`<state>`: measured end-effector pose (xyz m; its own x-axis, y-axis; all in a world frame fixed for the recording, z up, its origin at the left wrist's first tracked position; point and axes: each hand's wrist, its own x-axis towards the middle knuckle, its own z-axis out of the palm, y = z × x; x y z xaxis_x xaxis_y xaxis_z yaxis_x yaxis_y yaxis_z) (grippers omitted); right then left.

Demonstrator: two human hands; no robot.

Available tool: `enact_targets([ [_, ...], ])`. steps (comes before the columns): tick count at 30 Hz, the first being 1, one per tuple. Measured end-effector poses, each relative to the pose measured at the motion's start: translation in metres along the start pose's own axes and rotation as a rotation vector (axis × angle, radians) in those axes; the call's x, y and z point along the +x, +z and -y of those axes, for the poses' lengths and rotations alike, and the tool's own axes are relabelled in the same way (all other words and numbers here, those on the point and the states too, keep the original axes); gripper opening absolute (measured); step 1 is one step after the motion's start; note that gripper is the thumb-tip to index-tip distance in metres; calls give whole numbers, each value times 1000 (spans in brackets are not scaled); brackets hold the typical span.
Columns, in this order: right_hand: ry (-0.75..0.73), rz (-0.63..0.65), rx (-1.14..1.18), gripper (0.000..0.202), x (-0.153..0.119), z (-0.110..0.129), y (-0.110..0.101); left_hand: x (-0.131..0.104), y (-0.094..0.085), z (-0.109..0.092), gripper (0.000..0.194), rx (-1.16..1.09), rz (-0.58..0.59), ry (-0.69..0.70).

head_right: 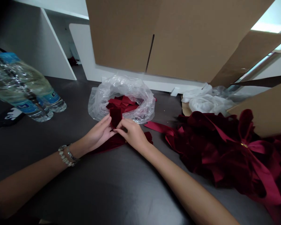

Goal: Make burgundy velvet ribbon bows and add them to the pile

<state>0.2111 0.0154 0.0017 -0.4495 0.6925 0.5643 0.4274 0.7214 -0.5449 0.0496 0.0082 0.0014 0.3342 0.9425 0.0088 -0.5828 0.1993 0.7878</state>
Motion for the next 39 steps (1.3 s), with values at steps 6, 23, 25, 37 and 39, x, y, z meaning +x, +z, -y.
enact_targets([
  [6, 299, -161, 456, 23, 1, -5, 6, -1, -3, 1, 30, 63, 21, -9],
  [23, 268, -280, 210, 19, -3, 1, 7, -1, -2, 4, 34, 197, 44, -52],
  [25, 296, -287, 254, 20, -2, 3, 7, -2, -2, 4, 33, 227, 48, -51],
  [37, 449, -337, 517, 28, 0, -13, 8, -2, -5, 5, 23, 276, -38, -49],
  [39, 504, -377, 554, 17, 0, -17, 6, -2, -4, 4, 19, 289, -72, -44],
])
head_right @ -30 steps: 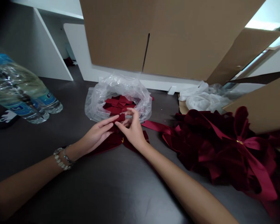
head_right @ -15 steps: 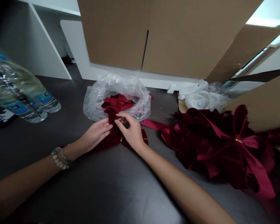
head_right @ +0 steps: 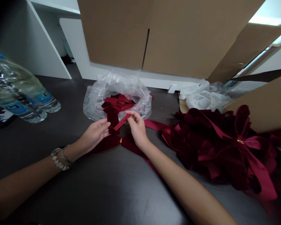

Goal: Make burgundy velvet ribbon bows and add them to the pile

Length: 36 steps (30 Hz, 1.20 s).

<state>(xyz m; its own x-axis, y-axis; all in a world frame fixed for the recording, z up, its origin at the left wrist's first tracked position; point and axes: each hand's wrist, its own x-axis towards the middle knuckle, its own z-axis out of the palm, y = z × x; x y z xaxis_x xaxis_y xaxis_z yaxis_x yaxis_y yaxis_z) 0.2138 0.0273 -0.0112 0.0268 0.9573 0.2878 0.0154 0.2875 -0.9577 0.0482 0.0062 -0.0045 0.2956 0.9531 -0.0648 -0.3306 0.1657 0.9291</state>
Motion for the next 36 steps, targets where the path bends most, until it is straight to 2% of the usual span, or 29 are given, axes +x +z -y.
enact_targets([
  [3, 9, -59, 41, 6, 4, 1, -3, 0, 0, 1, 19, 23, -20, 0],
  [8, -60, -132, 83, 11, 11, 10, -6, 1, 0, 4, 21, 39, -44, -10],
  [10, -107, -115, 57, 13, 12, 14, -9, 1, 1, 4, 22, 39, -34, -21],
  [12, -150, 3, -27, 14, 10, 19, -12, 1, 2, 4, 23, 30, -30, -19],
  [14, -235, 237, -173, 20, 7, 23, -13, 0, 4, 3, 23, 35, -35, -3],
  [16, -357, 469, -360, 53, 3, 26, -11, 0, 5, 2, 21, 58, -29, 8],
  [17, -405, 541, -449, 68, 1, 26, -10, -1, 5, 2, 21, 69, -23, 8],
  [19, -439, 570, -557, 79, 0, 23, -6, -1, 5, 1, 22, 76, -2, -1],
  [23, -356, 471, -478, 65, 2, 14, -4, -1, 4, 1, 30, 57, 22, -25],
  [28, -165, 303, -263, 43, 9, 13, -4, 1, 4, 2, 30, 46, 12, -19],
  [31, -76, 330, -177, 12, 7, 22, -1, 0, 6, 1, 30, 60, -21, -11],
  [32, -78, 335, -177, 7, 4, 26, 1, 0, 6, 0, 28, 74, -45, -2],
  [36, -158, 391, -175, 8, -25, 51, 16, -2, 4, -2, 15, 146, -117, 8],
])
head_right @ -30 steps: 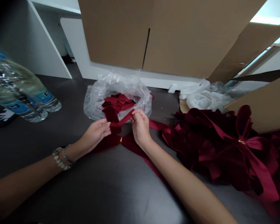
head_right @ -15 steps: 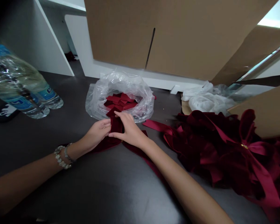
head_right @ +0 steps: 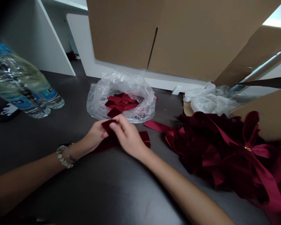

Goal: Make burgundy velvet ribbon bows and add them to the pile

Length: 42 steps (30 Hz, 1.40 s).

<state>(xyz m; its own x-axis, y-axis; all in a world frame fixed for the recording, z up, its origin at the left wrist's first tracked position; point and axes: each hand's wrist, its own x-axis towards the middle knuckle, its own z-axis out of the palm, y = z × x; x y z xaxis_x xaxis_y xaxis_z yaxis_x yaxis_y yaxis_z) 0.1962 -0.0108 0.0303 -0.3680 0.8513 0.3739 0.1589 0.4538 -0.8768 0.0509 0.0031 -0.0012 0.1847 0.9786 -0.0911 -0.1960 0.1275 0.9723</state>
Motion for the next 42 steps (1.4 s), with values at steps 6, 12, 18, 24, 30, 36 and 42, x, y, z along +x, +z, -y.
enact_targets([
  [6, -124, 926, 20, 9, -39, 53, 39, 3, 1, -4, 15, 18, -47, -18],
  [12, -37, 470, -457, 32, -11, 23, 7, 4, 1, -3, 14, 22, -40, -29],
  [18, -106, 67, -640, 37, 12, -31, -23, 2, 0, -1, 12, 29, -47, -35],
  [24, -178, 50, -560, 49, 11, -41, -22, 3, -1, 0, 19, -6, -83, -49],
  [30, -208, 38, -499, 47, 13, -40, -23, 5, -1, 1, 17, -11, -84, -59],
  [36, -231, 13, -489, 33, 12, -41, -23, 3, 0, -2, 11, 27, -43, -53],
  [42, -366, 31, -585, 17, 10, -31, -25, 3, -1, -3, 16, 81, -7, -1],
])
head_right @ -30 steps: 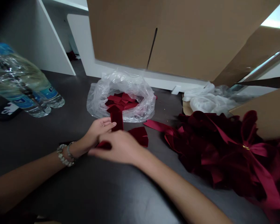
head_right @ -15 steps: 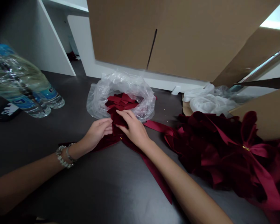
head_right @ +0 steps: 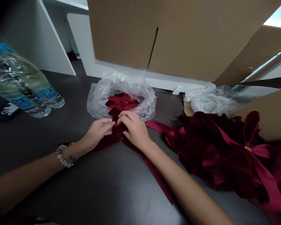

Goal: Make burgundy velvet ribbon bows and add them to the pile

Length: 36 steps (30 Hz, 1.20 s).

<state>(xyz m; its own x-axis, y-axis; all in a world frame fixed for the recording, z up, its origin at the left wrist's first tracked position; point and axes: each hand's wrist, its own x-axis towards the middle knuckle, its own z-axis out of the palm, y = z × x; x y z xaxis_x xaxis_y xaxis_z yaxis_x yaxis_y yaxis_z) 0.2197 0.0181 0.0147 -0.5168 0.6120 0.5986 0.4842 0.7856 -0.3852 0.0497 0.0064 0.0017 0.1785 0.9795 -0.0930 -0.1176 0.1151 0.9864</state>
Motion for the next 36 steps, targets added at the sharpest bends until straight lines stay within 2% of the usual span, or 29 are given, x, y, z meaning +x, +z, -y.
enact_targets([
  [2, -116, 65, 46, 17, 0, 14, -1, 1, -1, 0, 17, 22, -21, 20],
  [4, -188, 211, 93, 21, -1, 33, 2, 0, -1, 0, 20, 52, -41, 34],
  [7, -226, 430, 20, 19, -5, 60, 5, -5, 3, 1, 20, 111, -44, 34],
  [10, -215, 502, 1, 16, -9, 76, 4, -13, 9, 1, 22, 157, -16, 21],
  [13, -171, 524, 72, 16, -12, 81, 0, -19, 13, 1, 24, 229, 42, 38],
  [17, -200, 526, 95, 14, -16, 84, 0, -24, 15, 2, 28, 344, 109, 62],
  [23, -405, 384, -123, 18, -19, 94, 7, -30, 17, 5, 32, 311, 86, 71],
  [28, -510, 286, -138, 23, -20, 91, 13, -31, 20, 5, 32, 247, 116, 46],
  [30, -505, 294, -112, 24, -20, 87, 15, -30, 20, 3, 26, 170, 156, 30],
  [33, -443, 371, -47, 23, -18, 81, 16, -29, 21, -2, 21, 55, 243, -28],
  [36, -390, 411, 17, 19, -17, 80, 17, -31, 22, -5, 21, 60, 279, -104],
])
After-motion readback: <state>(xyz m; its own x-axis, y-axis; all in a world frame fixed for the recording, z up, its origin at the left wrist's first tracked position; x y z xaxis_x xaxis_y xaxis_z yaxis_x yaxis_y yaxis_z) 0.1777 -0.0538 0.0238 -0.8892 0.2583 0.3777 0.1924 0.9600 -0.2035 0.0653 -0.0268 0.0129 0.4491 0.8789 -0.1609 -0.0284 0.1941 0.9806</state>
